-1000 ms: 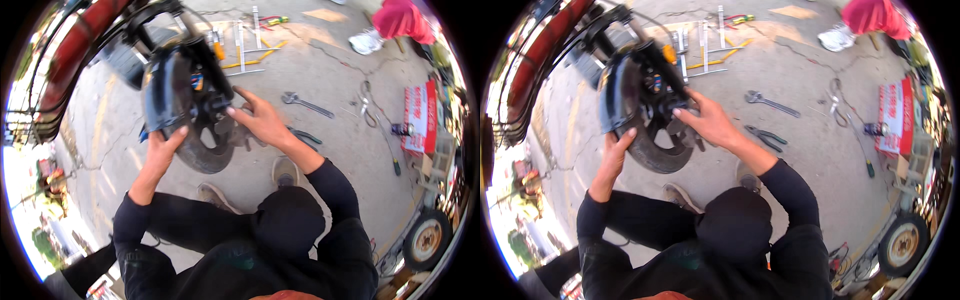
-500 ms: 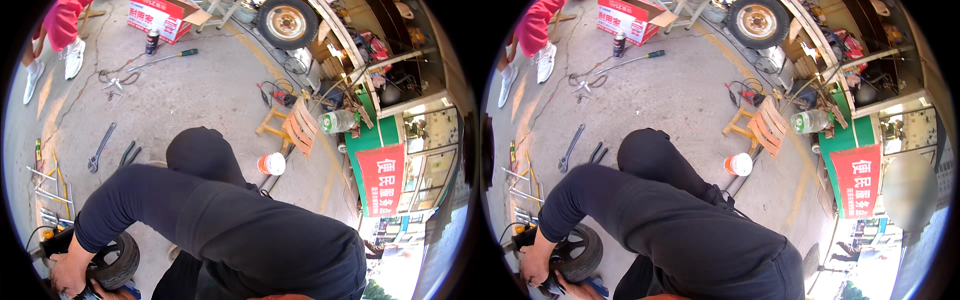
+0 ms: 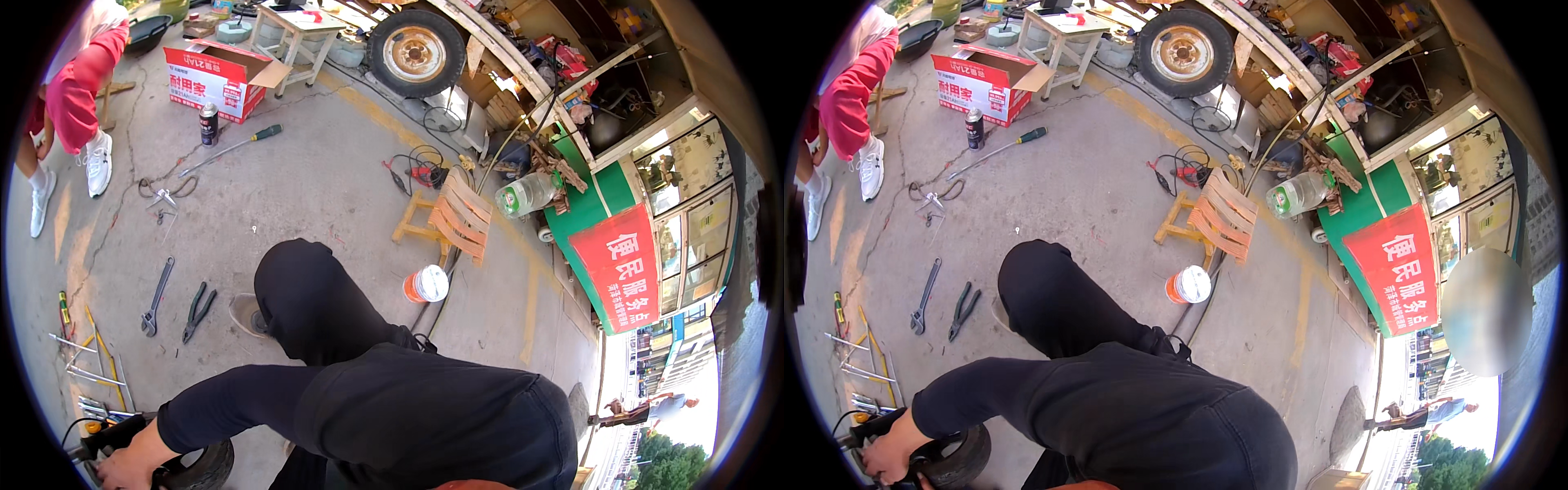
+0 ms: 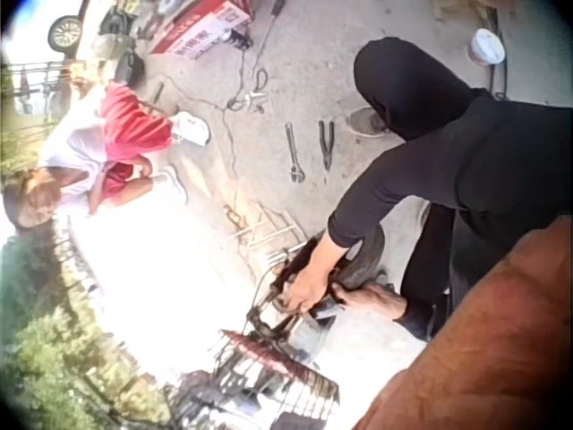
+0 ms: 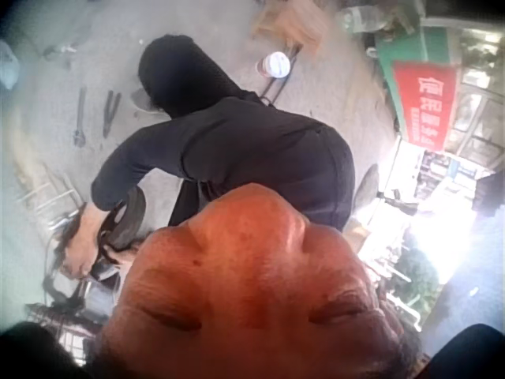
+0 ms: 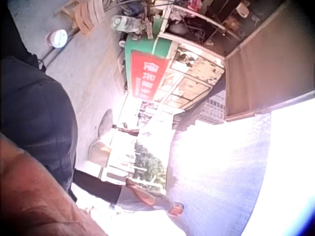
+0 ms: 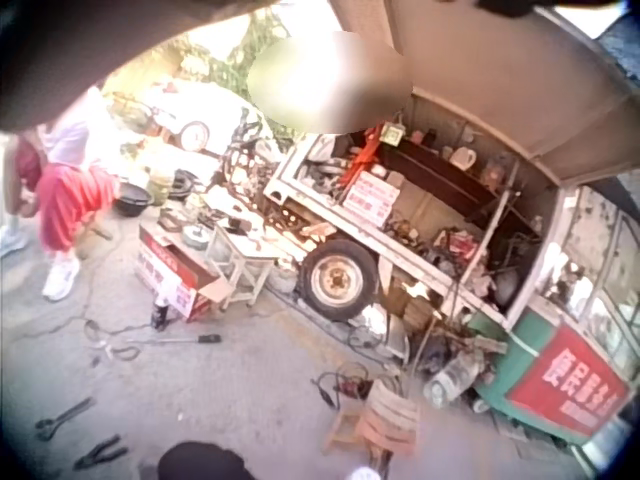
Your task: The person applies a substance to the hub of a wheel using a red tool, then inserts a metal rod into the hub. They wipe the scooter's front fender with a cloth, pick up the wheel, and mount it onto the scooter's front fork, securing it with a bolt and tightening it with a wrench.
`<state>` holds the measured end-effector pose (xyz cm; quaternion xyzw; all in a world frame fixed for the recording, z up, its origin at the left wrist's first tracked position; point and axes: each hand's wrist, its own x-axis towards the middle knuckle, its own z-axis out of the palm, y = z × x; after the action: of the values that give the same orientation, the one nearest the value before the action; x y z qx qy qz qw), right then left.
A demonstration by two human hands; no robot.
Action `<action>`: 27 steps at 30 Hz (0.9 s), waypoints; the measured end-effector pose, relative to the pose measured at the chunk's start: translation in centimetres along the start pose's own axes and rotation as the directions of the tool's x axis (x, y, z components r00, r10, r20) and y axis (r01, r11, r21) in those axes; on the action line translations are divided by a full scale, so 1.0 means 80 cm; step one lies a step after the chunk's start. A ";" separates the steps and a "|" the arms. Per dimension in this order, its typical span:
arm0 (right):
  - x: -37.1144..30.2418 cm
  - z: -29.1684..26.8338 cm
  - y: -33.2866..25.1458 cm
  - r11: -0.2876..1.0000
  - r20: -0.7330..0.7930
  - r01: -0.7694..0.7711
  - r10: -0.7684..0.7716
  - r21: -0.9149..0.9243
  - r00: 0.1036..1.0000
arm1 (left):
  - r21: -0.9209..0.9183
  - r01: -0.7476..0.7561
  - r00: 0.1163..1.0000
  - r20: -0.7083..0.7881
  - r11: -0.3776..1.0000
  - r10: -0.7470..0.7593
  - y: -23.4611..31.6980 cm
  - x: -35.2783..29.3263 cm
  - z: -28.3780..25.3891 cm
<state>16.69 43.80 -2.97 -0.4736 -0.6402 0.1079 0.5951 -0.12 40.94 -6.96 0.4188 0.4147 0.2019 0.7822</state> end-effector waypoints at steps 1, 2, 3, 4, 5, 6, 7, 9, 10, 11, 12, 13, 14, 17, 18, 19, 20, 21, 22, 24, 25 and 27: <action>-0.025 0.016 0.009 0.999 -0.040 -0.019 0.018 -0.028 0.999 | 0.019 0.002 1.000 0.011 1.000 -0.002 -0.004 0.003 -0.001; -0.047 0.034 0.013 0.998 -0.076 -0.037 0.034 -0.041 0.997 | 0.032 0.002 1.000 0.018 1.000 -0.002 -0.009 0.006 -0.004; -0.056 0.038 -0.026 1.000 -0.049 0.001 -0.003 -0.026 0.999 | 0.005 -0.040 0.999 -0.035 0.999 0.040 -0.005 0.003 -0.027; -0.059 0.015 -0.075 0.997 -0.005 0.071 -0.071 0.027 0.997 | -0.026 -0.097 0.990 -0.100 0.995 0.094 0.004 -0.010 -0.055; -0.081 0.000 -0.073 1.000 -0.083 -0.019 0.017 -0.021 0.996 | -0.043 -0.051 0.997 -0.065 0.998 0.048 -0.017 -0.004 -0.042; -0.051 -0.017 -0.077 1.000 -0.047 0.000 0.001 0.023 0.999 | -0.041 -0.097 0.993 -0.069 0.994 0.094 0.004 -0.021 -0.023; -0.040 -0.046 -0.076 0.983 0.066 -0.122 0.113 0.140 0.991 | -0.108 -0.155 0.973 -0.188 0.982 0.133 0.003 -0.039 0.011; -0.020 -0.040 -0.026 0.997 -0.064 -0.054 0.058 0.054 0.996 | 0.074 -0.303 0.930 -0.193 0.950 0.312 0.025 -0.045 0.066; -0.002 -0.042 -0.011 0.994 0.045 -0.103 0.101 0.047 0.994 | 0.148 -0.273 0.931 -0.210 0.951 0.300 0.041 -0.053 0.076; 0.016 -0.046 -0.011 0.966 0.076 -0.198 0.187 0.169 0.979 | 0.165 -0.253 0.935 -0.212 0.953 0.285 0.049 -0.056 0.075; 0.021 -0.056 0.001 0.933 0.135 -0.298 0.275 0.201 0.952 | 0.176 -0.249 0.932 -0.224 0.952 0.285 0.059 -0.054 0.087; 0.021 -0.055 -0.024 0.903 0.138 -0.330 0.302 0.276 0.943 | 0.197 -0.267 0.934 -0.187 0.943 0.303 0.054 -0.047 0.074; -0.001 -0.046 -0.049 0.904 0.165 -0.327 0.291 0.275 0.942 | 0.270 -0.265 0.919 -0.220 0.926 0.327 0.057 -0.053 0.067; -0.071 -0.046 -0.096 0.927 0.226 -0.307 0.258 0.217 0.939 | 0.192 -0.457 0.853 -0.180 0.868 0.489 0.057 -0.079 0.073; -0.091 -0.039 -0.093 0.936 0.178 -0.245 0.204 0.252 0.963 | 0.194 -0.637 0.727 -0.171 0.746 0.665 0.043 -0.074 0.073; -0.099 -0.031 -0.090 0.927 0.151 -0.217 0.178 0.306 0.972 | 0.210 -0.599 0.763 -0.140 0.772 0.631 0.044 -0.089 0.071; -0.094 -0.031 -0.086 0.910 0.161 -0.233 0.187 0.343 0.969 | 0.253 -0.523 0.822 -0.105 0.814 0.560 0.036 -0.091 0.064; -0.080 -0.035 -0.077 0.907 0.168 -0.238 0.189 0.347 0.967 | 0.286 -0.511 0.815 -0.139 0.810 0.563 0.035 -0.096 0.066; -0.061 -0.037 -0.063 0.905 0.178 -0.250 0.198 0.345 0.964 | 0.311 -0.494 0.810 -0.173 0.812 0.560 0.036 -0.096 0.071; -0.038 -0.043 -0.033 0.783 0.189 -0.462 0.422 0.416 0.887 | 0.439 -0.448 0.767 -0.260 0.779 0.587 0.029 -0.091 0.075; -0.031 -0.041 -0.014 0.711 0.183 -0.475 0.451 0.518 0.874 | 0.481 -0.429 0.755 -0.275 0.765 0.596 0.026 -0.076 0.082; -0.023 -0.056 -0.013 0.841 0.082 -0.386 0.385 0.378 0.919 | 0.341 -0.329 0.901 -0.166 0.880 0.401 0.052 -0.062 0.093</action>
<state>19.79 39.99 -2.27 -0.4656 -0.4985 0.3501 0.6420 3.23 36.38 1.13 0.5790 0.4422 0.3277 0.6015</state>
